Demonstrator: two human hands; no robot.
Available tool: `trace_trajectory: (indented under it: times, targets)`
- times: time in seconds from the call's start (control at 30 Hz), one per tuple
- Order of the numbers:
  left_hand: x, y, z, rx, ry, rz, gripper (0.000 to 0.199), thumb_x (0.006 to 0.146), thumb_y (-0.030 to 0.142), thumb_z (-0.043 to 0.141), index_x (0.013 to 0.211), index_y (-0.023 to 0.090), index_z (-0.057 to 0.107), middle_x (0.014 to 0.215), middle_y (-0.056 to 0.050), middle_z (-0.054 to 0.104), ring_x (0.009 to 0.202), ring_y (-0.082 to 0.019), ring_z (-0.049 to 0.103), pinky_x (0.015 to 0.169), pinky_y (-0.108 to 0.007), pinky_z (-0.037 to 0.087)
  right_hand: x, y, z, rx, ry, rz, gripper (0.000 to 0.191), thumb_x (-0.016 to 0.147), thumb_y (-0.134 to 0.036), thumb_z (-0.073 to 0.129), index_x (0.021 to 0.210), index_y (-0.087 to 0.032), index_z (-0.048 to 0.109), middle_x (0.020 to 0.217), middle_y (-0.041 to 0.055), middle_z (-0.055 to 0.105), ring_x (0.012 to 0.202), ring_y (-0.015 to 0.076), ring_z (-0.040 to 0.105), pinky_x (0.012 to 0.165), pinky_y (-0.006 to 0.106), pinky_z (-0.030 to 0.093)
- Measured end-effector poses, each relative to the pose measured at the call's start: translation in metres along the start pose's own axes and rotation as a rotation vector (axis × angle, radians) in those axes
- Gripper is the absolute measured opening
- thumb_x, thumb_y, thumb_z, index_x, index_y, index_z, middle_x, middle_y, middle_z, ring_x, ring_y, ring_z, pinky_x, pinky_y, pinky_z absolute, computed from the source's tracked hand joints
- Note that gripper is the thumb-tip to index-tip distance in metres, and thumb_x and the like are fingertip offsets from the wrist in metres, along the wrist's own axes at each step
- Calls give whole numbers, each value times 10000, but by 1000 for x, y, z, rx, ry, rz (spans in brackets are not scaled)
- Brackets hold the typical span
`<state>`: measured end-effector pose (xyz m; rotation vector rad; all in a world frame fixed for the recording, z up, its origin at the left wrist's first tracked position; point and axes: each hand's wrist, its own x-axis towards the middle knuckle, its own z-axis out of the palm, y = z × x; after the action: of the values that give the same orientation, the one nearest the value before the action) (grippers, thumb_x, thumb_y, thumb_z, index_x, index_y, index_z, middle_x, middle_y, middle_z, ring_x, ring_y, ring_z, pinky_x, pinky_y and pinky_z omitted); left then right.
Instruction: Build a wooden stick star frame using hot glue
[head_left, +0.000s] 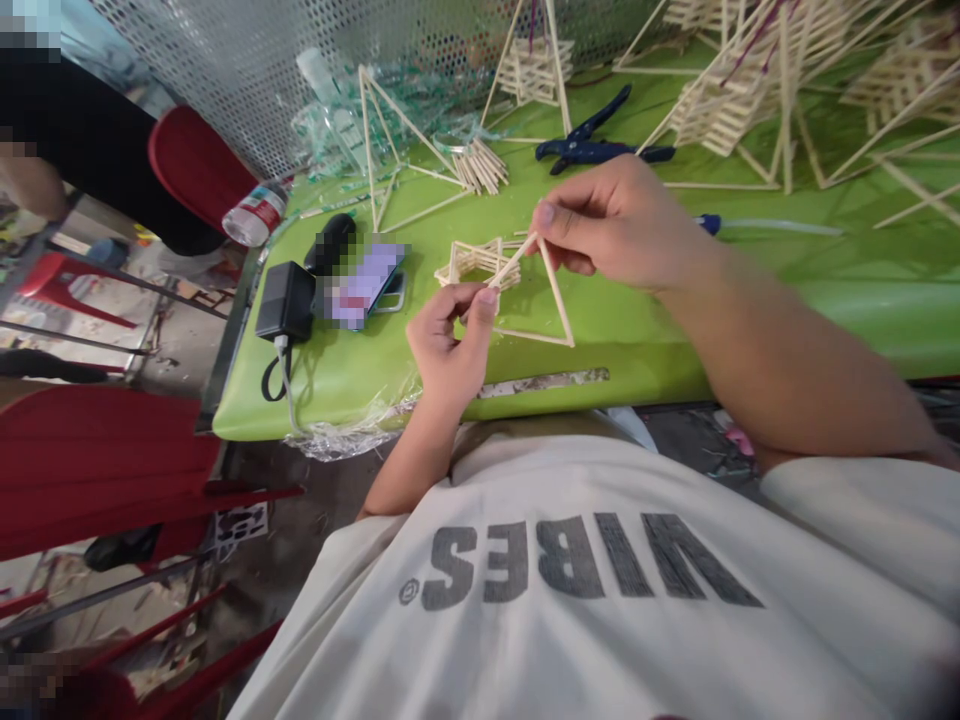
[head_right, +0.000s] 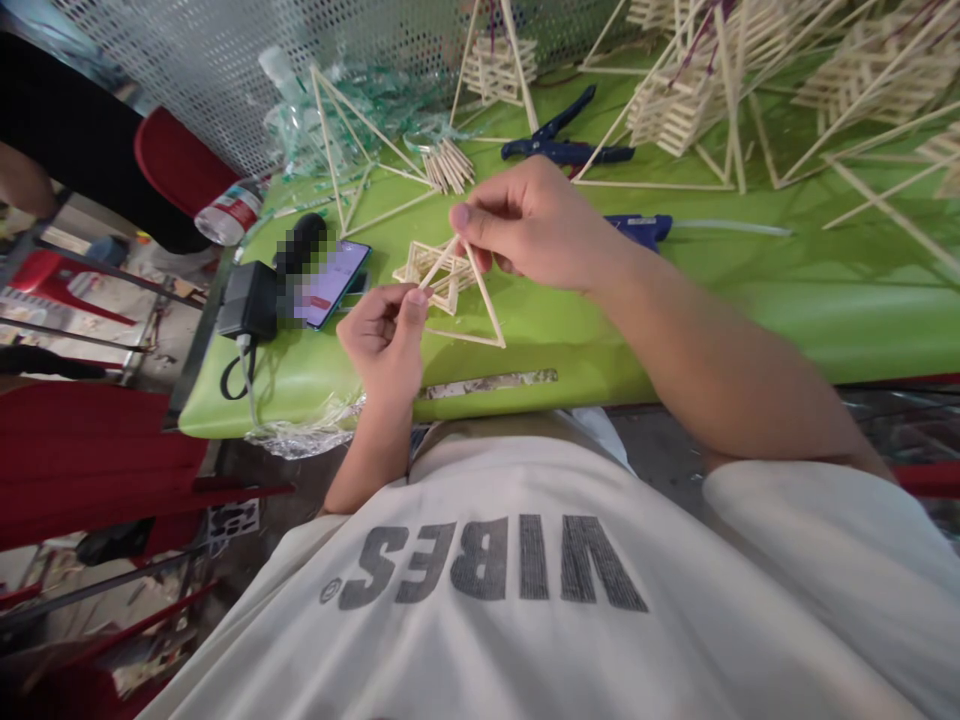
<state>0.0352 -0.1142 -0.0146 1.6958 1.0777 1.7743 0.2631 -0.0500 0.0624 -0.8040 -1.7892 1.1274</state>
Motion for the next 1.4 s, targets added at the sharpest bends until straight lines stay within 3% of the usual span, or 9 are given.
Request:
trace_trajectory:
  times: [0.23,0.33,0.4,0.53,0.8,0.97,1.2,1.3,1.4]
  targets:
    - [5,1,0,-171,13,-56,429,1121,643,769,1023,251,912,687,19,676,585,-102,551,600,-263,460,1,3,3,-169,140,-66,546,941,-736,957,741,-254,797,649,3,717,565,132,495,543,365,299]
    - [7,0,0,-313,37,-122,522,1155,706,672,1044,259,919,715,-5,716,606,-117,616,571,-259,487,0,5,5,-224,246,-101,514,1015,-682,910,750,-264,770,668,14,715,588,152,527,580,391,342]
    - [8,-1,2,-343,59,-137,472,1131,677,734,1013,255,909,773,-19,773,636,-120,663,562,-249,508,-2,8,7,-295,309,-139,485,1068,-643,860,768,-279,748,693,24,712,626,177,538,619,412,371]
    - [7,-2,5,-310,101,-129,350,1069,590,868,1006,248,900,808,-17,815,629,-103,681,561,-227,526,-7,12,10,-429,378,-212,479,1115,-619,785,767,-296,721,687,34,676,639,209,500,652,442,386]
    - [7,2,3,-144,127,-149,445,1074,653,844,1024,215,907,737,-10,779,567,-82,618,551,-226,496,-7,14,13,-504,437,-289,481,1087,-659,784,771,-306,706,674,25,656,630,214,503,672,437,480]
    - [5,1,0,-134,134,-130,411,1074,632,855,1060,226,917,752,-9,784,568,-77,605,547,-228,478,-11,5,15,-422,395,-237,420,1066,-647,846,819,-317,764,738,30,696,695,222,541,752,437,534]
    - [7,1,2,-224,120,-140,524,1060,773,789,1009,258,875,756,0,765,550,-83,554,541,-250,469,-11,3,17,-95,399,-203,407,1051,-687,861,839,-344,804,735,15,704,639,201,539,669,443,392]
    - [9,0,1,-257,35,-168,533,1018,783,835,983,252,866,740,6,734,559,-82,558,559,-249,484,-9,0,18,-8,409,-186,352,1047,-665,871,860,-369,836,719,5,684,595,193,507,631,445,369]
    - [8,-2,-1,-275,-81,-149,400,988,658,939,1056,265,907,806,-6,769,624,-91,621,599,-242,519,-8,-4,22,62,485,-207,351,1035,-644,888,827,-367,833,686,-6,656,534,188,473,577,452,333]
